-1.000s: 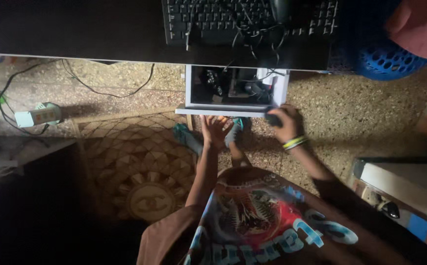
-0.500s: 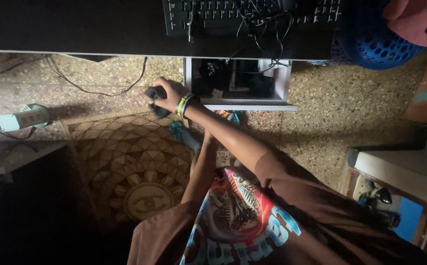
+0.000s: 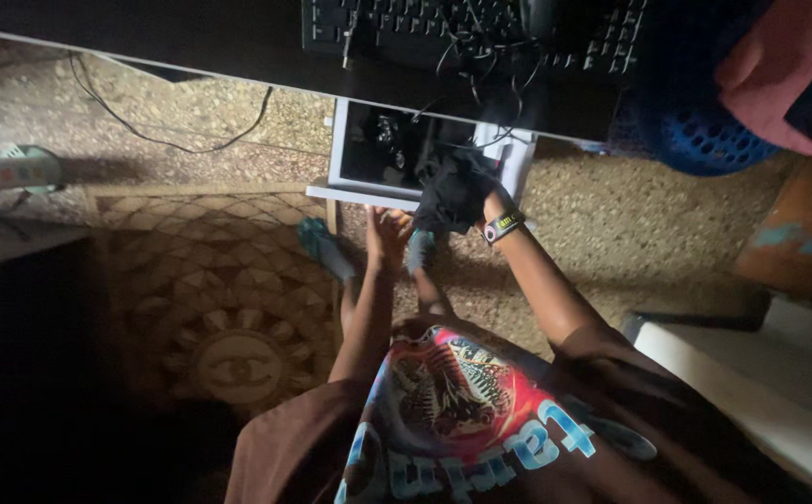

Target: The person cleans a black desk surface by hand using a dark cloth after removing items from a drawer.

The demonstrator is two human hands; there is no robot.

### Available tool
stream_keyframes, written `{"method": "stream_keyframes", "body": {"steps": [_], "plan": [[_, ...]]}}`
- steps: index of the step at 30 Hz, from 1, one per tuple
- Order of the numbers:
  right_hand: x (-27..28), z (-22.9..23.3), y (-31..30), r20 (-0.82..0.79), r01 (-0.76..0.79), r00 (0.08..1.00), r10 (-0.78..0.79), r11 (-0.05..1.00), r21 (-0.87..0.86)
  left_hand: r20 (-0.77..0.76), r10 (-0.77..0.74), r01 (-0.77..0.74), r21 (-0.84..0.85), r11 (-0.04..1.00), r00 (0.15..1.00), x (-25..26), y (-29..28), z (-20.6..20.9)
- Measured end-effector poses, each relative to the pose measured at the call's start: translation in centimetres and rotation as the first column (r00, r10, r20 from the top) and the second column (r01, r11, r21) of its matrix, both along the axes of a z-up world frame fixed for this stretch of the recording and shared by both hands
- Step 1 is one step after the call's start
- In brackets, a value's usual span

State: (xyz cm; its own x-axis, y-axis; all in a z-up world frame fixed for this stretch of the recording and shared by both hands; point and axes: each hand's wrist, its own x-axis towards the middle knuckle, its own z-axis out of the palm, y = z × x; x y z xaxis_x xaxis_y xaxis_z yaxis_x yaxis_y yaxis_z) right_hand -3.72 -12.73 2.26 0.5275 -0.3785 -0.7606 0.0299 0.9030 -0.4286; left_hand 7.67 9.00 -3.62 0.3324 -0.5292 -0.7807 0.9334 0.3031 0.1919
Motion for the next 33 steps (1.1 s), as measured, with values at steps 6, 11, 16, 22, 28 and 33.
{"method": "stream_keyframes", "body": {"steps": [6,11,16,22,28,33], "plan": [[0.9,9.4,-3.7,-0.635,-0.676,0.737,0.233,0.216,-0.705,0.028,0.053,-0.053,0.007,0.999,0.998,-1.0,-0.8,-1.5],[1.2,15.4,-0.8,-0.802,-0.781,0.480,0.356,-0.243,-0.575,0.090,0.162,-0.158,-0.057,0.986,0.983,-2.4,-1.2,-2.5],[7.7,13.7,2.6,-0.769,-0.676,0.500,0.399,-0.374,-0.634,0.324,0.026,-0.042,0.040,0.998,0.946,-4.1,-1.1,-2.1],[22.4,8.7,9.2,-0.682,-0.542,0.473,0.557,-0.427,-0.724,0.754,-0.261,0.060,0.284,0.957,0.603,-4.6,-1.4,-1.9],[13.0,6.7,8.0,-0.578,-0.353,0.704,0.412,-0.503,-0.789,0.523,-0.194,0.126,0.164,0.978,0.830,-4.1,-0.8,-2.4],[-0.9,11.8,0.6,-0.723,-0.475,0.569,0.391,-0.561,-0.678,-0.010,0.120,-0.120,-0.049,0.992,0.993,-4.1,-0.7,-0.4]]}}
